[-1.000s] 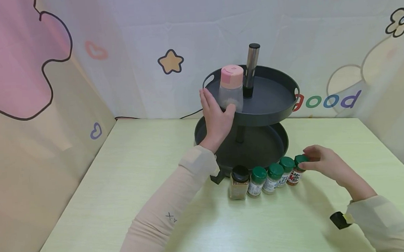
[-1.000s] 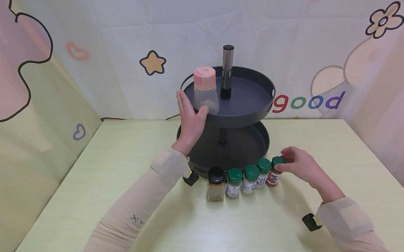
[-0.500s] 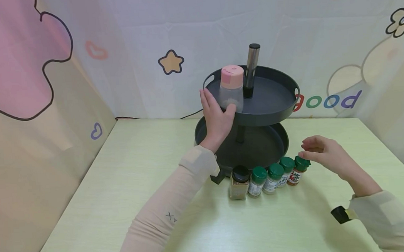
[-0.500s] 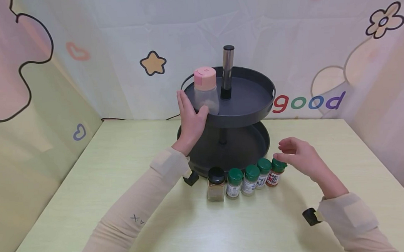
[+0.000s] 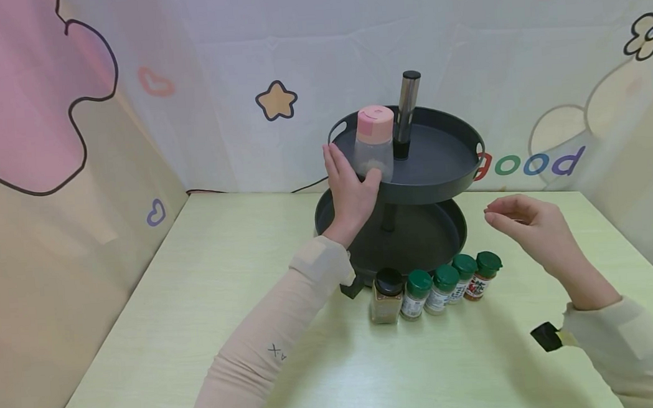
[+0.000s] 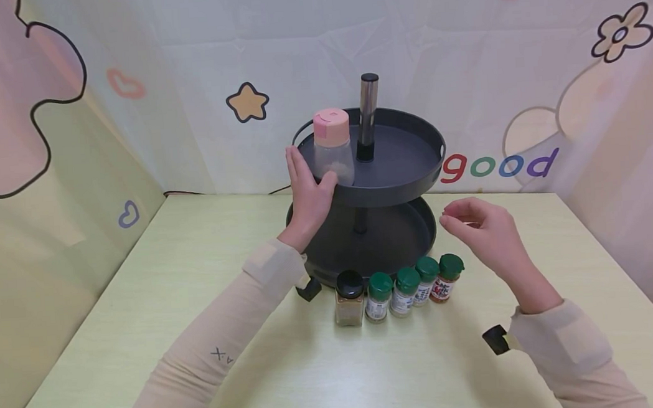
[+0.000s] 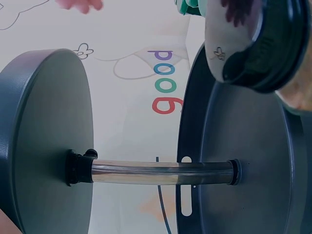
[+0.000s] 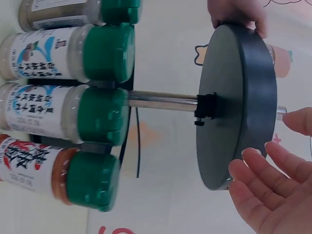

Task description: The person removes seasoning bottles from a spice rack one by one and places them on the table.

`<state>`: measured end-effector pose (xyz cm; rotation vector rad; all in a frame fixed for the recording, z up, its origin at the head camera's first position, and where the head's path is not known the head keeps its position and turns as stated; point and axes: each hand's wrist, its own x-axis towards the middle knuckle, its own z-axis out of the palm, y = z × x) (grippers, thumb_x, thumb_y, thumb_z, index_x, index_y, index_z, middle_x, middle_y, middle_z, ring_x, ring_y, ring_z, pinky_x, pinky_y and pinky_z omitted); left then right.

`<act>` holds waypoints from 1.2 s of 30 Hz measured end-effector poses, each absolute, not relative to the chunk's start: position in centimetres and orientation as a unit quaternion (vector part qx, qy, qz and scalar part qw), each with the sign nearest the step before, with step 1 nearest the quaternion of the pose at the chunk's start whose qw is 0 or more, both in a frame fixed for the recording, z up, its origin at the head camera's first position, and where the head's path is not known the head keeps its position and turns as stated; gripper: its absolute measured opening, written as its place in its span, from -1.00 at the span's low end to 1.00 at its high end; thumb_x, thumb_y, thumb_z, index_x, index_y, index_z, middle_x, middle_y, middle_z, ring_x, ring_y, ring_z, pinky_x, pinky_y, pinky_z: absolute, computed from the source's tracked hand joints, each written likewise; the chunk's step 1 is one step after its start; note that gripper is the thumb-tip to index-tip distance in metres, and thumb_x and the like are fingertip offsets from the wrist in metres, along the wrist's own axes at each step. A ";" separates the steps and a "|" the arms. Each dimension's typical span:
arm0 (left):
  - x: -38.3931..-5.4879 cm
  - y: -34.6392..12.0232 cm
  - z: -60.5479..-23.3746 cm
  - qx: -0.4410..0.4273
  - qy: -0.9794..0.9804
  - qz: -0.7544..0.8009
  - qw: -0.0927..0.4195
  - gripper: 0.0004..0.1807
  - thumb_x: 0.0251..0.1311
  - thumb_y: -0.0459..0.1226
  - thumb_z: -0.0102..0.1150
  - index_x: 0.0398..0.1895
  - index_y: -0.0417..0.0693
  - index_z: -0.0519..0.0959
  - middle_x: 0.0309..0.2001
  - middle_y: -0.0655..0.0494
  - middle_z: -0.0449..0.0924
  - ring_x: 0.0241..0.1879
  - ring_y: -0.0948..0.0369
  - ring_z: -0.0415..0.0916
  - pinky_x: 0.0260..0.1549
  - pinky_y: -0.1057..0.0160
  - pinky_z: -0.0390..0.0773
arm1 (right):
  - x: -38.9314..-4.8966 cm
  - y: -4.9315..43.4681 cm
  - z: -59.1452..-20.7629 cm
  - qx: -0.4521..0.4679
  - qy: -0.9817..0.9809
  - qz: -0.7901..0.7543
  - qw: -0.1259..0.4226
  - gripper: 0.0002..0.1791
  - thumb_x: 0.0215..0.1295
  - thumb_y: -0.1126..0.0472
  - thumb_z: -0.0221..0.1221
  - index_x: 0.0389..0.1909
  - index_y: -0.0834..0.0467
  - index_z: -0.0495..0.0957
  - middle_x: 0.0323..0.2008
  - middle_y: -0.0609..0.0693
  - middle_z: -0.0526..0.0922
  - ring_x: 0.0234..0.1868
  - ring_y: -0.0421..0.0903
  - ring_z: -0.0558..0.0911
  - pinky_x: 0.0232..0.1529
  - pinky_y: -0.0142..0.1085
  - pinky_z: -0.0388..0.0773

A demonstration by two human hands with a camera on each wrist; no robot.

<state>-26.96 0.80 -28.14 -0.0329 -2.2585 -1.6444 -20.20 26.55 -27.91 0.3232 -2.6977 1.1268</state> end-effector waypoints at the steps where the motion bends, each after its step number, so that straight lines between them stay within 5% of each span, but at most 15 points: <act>1: -26.9 0.8 -28.1 -0.011 -0.796 -0.580 0.173 -0.08 0.06 -0.12 -0.07 0.37 0.05 -0.41 0.39 0.25 -0.54 0.38 0.16 -0.35 0.30 0.02 -0.08 | -20.1 26.4 -27.7 0.108 -0.909 0.387 0.109 -0.63 0.20 0.04 0.05 -0.10 0.23 0.47 -0.38 -0.53 0.43 -0.33 -0.57 0.44 -0.34 -0.66 0.39; 15: -27.0 0.8 -28.1 -0.009 -0.797 -0.578 0.175 -0.09 0.07 -0.13 -0.08 0.37 0.04 -0.40 0.39 0.25 -0.53 0.38 0.16 -0.34 0.30 0.02 -0.08 | -20.0 23.9 -24.8 0.148 -0.872 0.428 0.186 -0.71 0.18 0.15 0.09 -0.14 0.24 0.48 -0.36 -0.45 0.50 -0.28 -0.45 0.48 -0.28 -0.72 0.39; 28: -26.9 0.8 -28.1 -0.009 -0.797 -0.578 0.177 -0.08 0.06 -0.12 -0.07 0.37 0.06 -0.41 0.39 0.26 -0.53 0.38 0.17 -0.33 0.30 0.03 -0.08 | -20.8 22.1 -23.4 0.168 -0.873 0.425 0.172 -0.62 0.18 0.12 0.09 -0.02 0.22 0.44 -0.22 -0.35 0.52 -0.24 -0.54 0.47 -0.23 -0.74 0.37; 36: -26.9 0.9 -28.1 -0.010 -0.796 -0.578 0.177 -0.08 0.06 -0.13 -0.08 0.37 0.05 -0.40 0.39 0.24 -0.53 0.38 0.16 -0.34 0.30 0.03 -0.09 | -21.4 20.6 -22.7 0.170 -0.884 0.402 0.166 -0.58 0.19 0.07 0.07 0.03 0.18 0.42 -0.02 0.11 0.51 -0.18 -0.44 0.43 -0.22 -0.67 0.32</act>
